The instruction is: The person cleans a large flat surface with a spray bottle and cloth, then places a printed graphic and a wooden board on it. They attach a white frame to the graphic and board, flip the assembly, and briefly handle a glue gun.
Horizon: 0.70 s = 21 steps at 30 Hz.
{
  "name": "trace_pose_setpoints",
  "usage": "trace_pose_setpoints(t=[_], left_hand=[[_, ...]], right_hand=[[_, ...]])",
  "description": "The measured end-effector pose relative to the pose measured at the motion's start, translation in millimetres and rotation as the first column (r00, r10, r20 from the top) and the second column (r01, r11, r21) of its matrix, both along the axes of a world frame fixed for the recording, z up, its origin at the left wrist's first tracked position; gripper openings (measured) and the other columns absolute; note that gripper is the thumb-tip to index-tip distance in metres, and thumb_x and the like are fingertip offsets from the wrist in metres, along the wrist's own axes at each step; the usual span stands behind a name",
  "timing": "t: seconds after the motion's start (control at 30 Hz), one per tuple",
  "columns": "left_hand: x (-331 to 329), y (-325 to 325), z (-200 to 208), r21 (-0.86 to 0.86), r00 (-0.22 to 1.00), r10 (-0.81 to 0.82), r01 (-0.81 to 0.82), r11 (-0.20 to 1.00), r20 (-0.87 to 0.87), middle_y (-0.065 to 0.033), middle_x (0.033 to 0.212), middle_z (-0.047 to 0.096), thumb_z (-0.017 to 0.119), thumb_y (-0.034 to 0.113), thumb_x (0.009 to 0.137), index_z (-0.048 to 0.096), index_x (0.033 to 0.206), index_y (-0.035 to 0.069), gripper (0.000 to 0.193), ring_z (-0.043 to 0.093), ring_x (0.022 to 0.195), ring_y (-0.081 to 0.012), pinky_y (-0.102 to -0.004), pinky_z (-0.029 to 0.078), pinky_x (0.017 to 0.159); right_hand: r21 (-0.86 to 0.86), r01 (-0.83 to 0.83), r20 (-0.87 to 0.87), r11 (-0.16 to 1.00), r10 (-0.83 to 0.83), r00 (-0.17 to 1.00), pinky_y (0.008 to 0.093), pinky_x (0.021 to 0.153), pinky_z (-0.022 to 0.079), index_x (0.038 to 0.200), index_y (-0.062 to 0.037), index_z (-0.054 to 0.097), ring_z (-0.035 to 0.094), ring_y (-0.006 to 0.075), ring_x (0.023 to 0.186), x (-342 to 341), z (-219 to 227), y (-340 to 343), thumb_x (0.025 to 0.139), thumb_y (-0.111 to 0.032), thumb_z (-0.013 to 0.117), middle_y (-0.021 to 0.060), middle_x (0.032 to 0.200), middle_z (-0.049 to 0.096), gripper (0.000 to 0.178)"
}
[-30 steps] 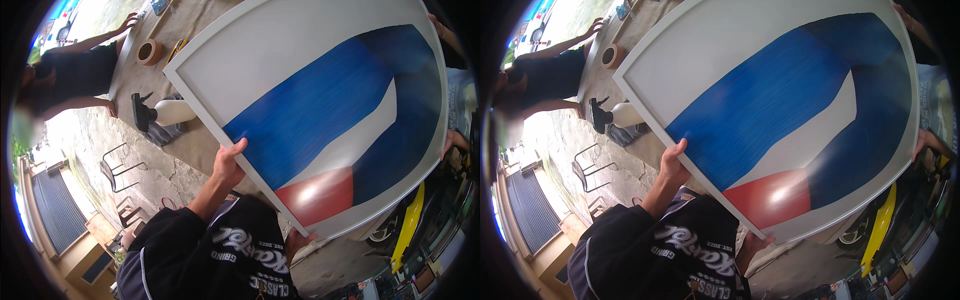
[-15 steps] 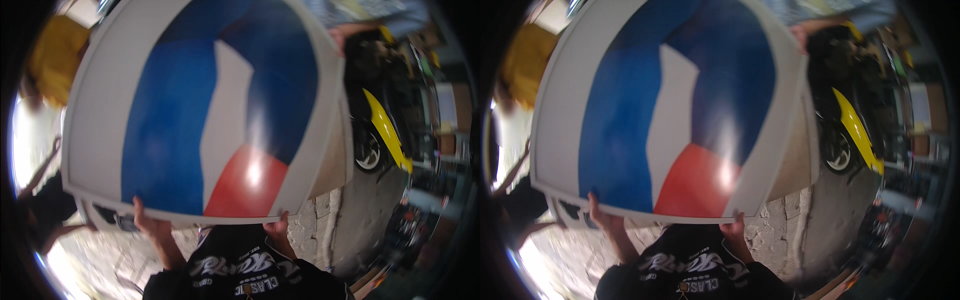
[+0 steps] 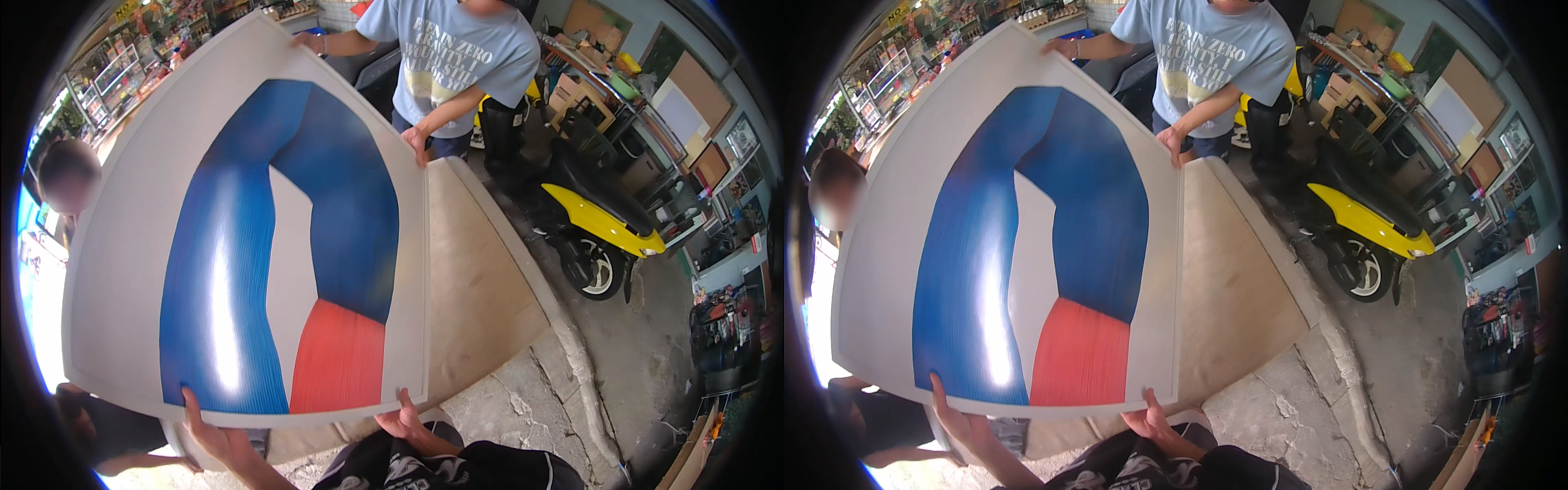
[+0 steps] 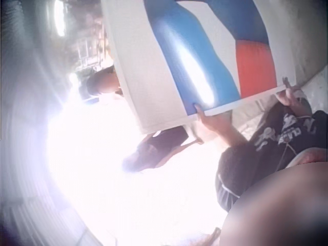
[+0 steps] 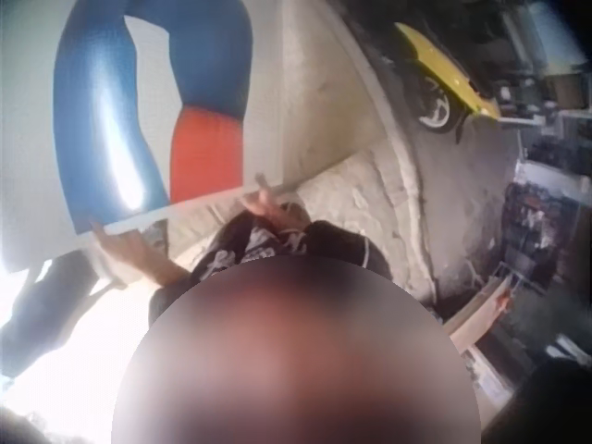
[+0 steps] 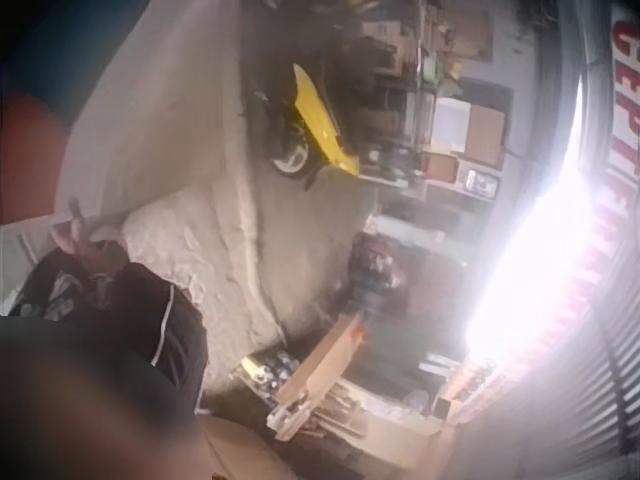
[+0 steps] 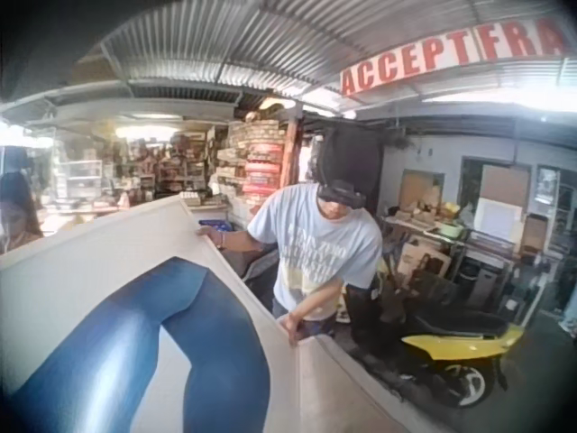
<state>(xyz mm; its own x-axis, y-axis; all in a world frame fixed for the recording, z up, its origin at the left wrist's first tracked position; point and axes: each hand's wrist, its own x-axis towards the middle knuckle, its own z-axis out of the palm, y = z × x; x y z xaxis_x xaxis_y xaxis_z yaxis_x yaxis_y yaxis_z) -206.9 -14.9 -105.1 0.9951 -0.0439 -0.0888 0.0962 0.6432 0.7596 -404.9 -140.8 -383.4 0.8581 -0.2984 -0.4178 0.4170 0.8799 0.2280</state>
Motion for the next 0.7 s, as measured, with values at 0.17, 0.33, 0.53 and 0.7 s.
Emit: trace_pose_setpoints(t=[0.17,0.33,0.53,0.7], left_hand=[[-21.9,-11.6,25.3,0.072,0.994,0.095,-0.099,0.993,0.059,-0.014,0.102,0.059,0.057,0.006,0.085,0.05,0.112,-0.006,0.03,0.06,0.089,-0.0225,-0.0349,0.051,0.075],[-61.8,-50.9,55.6,0.134,0.948,0.13,-0.175,0.975,0.29,-0.0102,0.096,0.061,0.058,-0.003,0.081,0.057,0.102,-0.003,0.021,0.06,0.085,-0.0184,-0.03,0.049,0.073],[-99.5,-60.0,48.0,0.163,0.92,0.161,-0.232,0.959,0.358,-0.0082,0.093,0.062,0.06,-0.002,0.08,0.059,0.098,0.0,0.018,0.06,0.084,-0.0179,-0.0283,0.047,0.074],[-120.2,-72.9,48.0,0.168,0.899,0.147,-0.234,0.958,0.413,-0.0089,0.093,0.062,0.06,-0.001,0.081,0.059,0.098,-0.001,0.018,0.06,0.083,-0.0177,-0.0288,0.047,0.074]], right_hand=[[0.074,-0.014,0.094,0.997,0.007,0.996,0.0362,0.095,0.038,0.115,-0.0131,0.054,0.053,0.0149,0.105,3.4,4.3,9.4,0.076,-0.034,0.068,-0.0024,0.112,0.059,0.046],[0.159,0.007,0.064,0.987,-0.017,0.998,0.036,0.097,0.038,0.112,-0.013,0.056,0.054,0.015,0.105,8.5,9.9,13.7,0.072,-0.031,0.072,-0.0012,0.109,0.061,0.047],[0.169,0.041,0.129,0.985,-0.063,0.99,0.0369,0.096,0.038,0.11,-0.0131,0.058,0.054,0.0151,0.104,6.9,-10.9,18.8,0.07,-0.031,0.073,-0.0016,0.108,0.062,0.046],[0.261,0.006,0.195,0.965,-0.058,0.979,0.0379,0.096,0.039,0.109,-0.014,0.059,0.054,0.0148,0.105,0.5,-20.8,17.2,0.069,-0.032,0.074,-0.0018,0.109,0.062,0.046]])
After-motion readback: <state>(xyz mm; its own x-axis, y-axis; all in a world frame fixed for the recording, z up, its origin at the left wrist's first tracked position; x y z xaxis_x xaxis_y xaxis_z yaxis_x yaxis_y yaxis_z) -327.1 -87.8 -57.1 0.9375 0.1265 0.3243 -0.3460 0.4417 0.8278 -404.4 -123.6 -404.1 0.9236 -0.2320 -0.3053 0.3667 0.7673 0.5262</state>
